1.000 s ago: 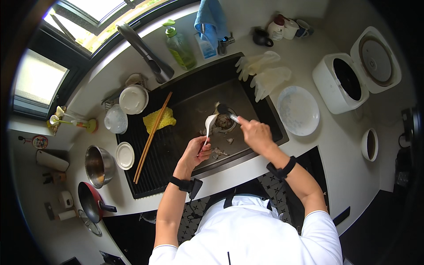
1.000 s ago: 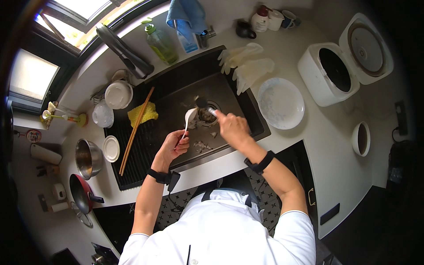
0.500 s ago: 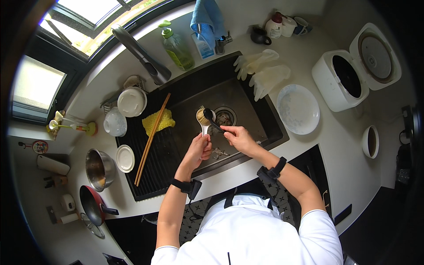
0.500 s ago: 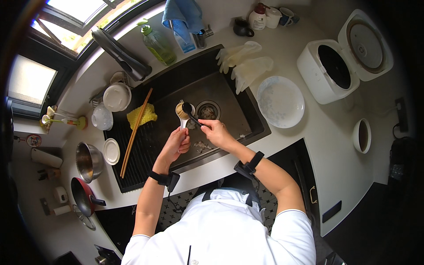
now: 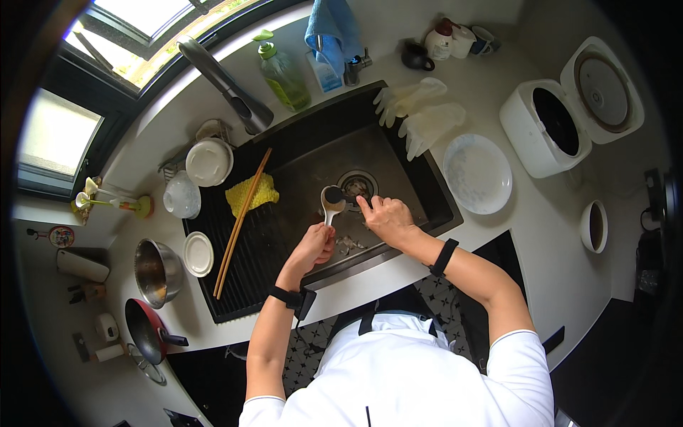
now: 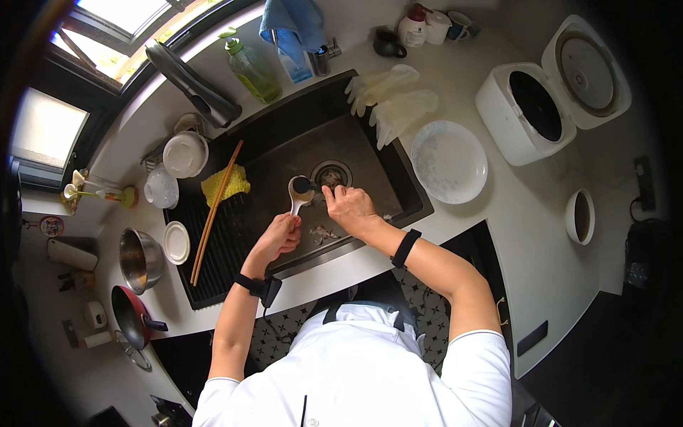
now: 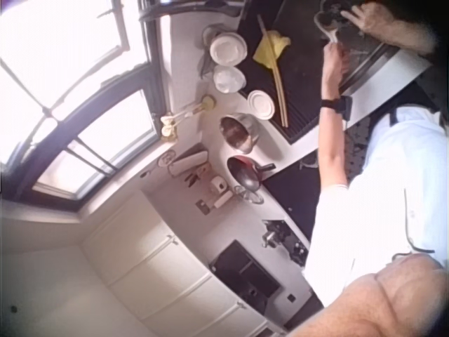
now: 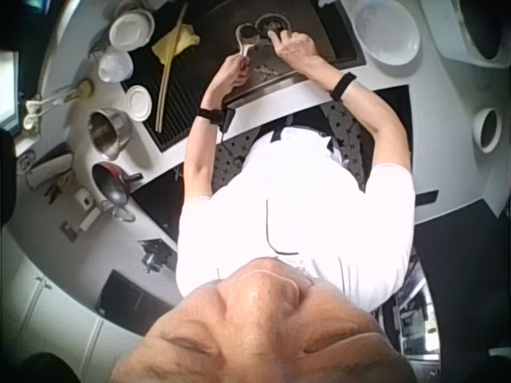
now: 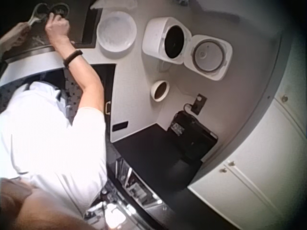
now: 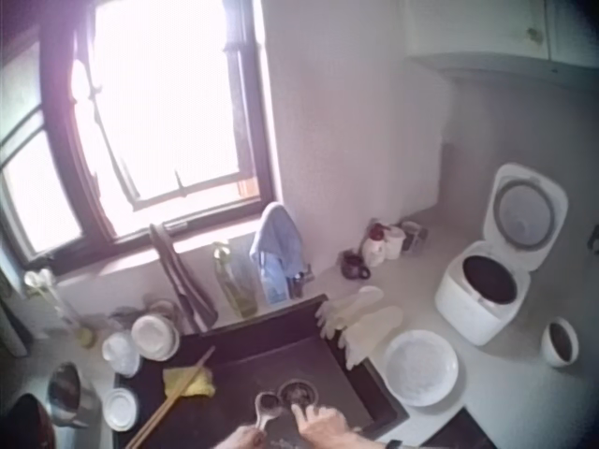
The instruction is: The person washes several kitchen items in a sink using a brush and sponge. They scrub a small bowl, a metal pot, a plate, a spoon, and a frying pan, then rinse each under running water and place them on a drying rack.
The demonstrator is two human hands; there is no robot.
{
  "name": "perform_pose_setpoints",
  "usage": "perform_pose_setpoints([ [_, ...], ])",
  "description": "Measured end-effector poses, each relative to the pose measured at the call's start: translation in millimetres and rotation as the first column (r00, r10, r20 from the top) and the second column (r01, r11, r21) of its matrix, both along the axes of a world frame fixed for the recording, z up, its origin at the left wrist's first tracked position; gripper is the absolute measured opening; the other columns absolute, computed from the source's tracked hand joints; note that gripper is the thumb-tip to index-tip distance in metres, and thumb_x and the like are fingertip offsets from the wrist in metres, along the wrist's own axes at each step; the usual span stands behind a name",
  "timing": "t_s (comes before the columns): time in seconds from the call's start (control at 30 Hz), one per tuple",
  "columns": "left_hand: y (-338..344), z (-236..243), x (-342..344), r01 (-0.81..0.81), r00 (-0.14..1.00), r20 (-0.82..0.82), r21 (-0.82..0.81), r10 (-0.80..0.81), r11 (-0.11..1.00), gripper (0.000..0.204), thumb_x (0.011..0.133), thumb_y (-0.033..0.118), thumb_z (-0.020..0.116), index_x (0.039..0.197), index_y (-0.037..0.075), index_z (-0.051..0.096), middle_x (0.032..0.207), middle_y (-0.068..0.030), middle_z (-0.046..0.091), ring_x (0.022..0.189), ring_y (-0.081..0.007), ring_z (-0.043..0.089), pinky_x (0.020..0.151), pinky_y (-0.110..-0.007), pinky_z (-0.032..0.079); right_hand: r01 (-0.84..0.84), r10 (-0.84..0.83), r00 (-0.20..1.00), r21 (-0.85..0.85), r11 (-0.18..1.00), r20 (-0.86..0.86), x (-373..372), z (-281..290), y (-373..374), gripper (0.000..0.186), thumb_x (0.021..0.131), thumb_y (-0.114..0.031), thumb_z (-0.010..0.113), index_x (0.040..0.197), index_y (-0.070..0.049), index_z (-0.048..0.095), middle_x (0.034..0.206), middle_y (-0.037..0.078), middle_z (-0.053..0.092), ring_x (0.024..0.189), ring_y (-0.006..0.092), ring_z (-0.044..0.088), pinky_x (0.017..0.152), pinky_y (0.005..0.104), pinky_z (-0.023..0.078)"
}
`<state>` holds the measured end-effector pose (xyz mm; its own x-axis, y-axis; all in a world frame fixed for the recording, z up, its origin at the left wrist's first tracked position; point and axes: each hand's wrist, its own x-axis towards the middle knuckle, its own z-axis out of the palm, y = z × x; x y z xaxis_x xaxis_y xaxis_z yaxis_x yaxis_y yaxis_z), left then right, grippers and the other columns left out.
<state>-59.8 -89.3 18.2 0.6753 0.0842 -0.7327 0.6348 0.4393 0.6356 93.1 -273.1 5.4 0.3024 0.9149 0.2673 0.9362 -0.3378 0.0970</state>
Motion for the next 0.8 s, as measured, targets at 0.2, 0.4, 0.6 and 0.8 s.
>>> perform_pose_setpoints([
  [0.2, 3.6, 9.4, 0.7, -0.085, 0.994, 0.059, -0.09, 0.091, 0.992, 0.02, 0.106, 0.017, 0.038, 0.087, 0.012, 0.043, 0.058, 0.0044, 0.035, 0.042, -0.0065, 0.026, 0.035, -0.024, 0.019, 0.005, -0.051, 0.964, -0.172, 0.985, -0.263, -21.0, 6.8, -2.1, 0.044, 0.086, -0.009, 0.064, 0.13, -0.005, 0.069, 0.078, 0.013, 0.068, 0.066, 0.0242, 0.07, 0.061, 0.0313, 0.056],
  [0.4, -8.3, 2.7, -2.0, -0.146, 0.986, 0.042, -0.233, 0.16, 0.961, 0.02, 0.105, 0.018, 0.039, 0.087, 0.013, 0.044, 0.058, 0.0051, 0.032, 0.042, -0.0058, 0.024, 0.035, -0.022, 0.019, 0.303, -0.147, 0.112, -0.107, 0.947, -0.983, -18.6, -2.2, 3.9, 0.035, 0.094, -0.008, 0.062, 0.127, -0.012, 0.072, 0.091, 0.016, 0.076, 0.072, 0.0303, 0.072, 0.068, 0.0338, 0.056],
  [0.6, 16.0, -4.4, -16.6, -0.161, 0.981, -0.012, -0.602, 0.194, 0.782, 0.022, 0.106, 0.02, 0.039, 0.086, 0.014, 0.044, 0.057, 0.0064, 0.029, 0.04, -0.0049, 0.023, 0.032, -0.02, 0.022, -0.081, 0.103, 0.946, 0.085, 0.993, -0.308, 15.4, -6.0, -14.5, 0.043, 0.078, -0.011, 0.072, 0.12, -0.02, 0.074, 0.079, 0.002, 0.061, 0.07, 0.02, 0.068, 0.065, 0.0352, 0.054],
  [0.8, 17.8, -1.0, -16.2, -0.076, 0.997, -0.022, -0.554, 0.076, 0.829, 0.026, 0.107, 0.022, 0.035, 0.084, 0.014, 0.043, 0.056, 0.007, 0.029, 0.04, -0.0044, 0.023, 0.032, -0.019, 0.023, -0.305, 0.305, 0.952, 0.194, 0.932, 0.028, 44.0, 2.9, -15.2, 0.034, 0.085, -0.013, 0.065, 0.117, -0.022, 0.075, 0.077, -0.002, 0.059, 0.063, 0.0134, 0.063, 0.06, 0.0299, 0.051],
])
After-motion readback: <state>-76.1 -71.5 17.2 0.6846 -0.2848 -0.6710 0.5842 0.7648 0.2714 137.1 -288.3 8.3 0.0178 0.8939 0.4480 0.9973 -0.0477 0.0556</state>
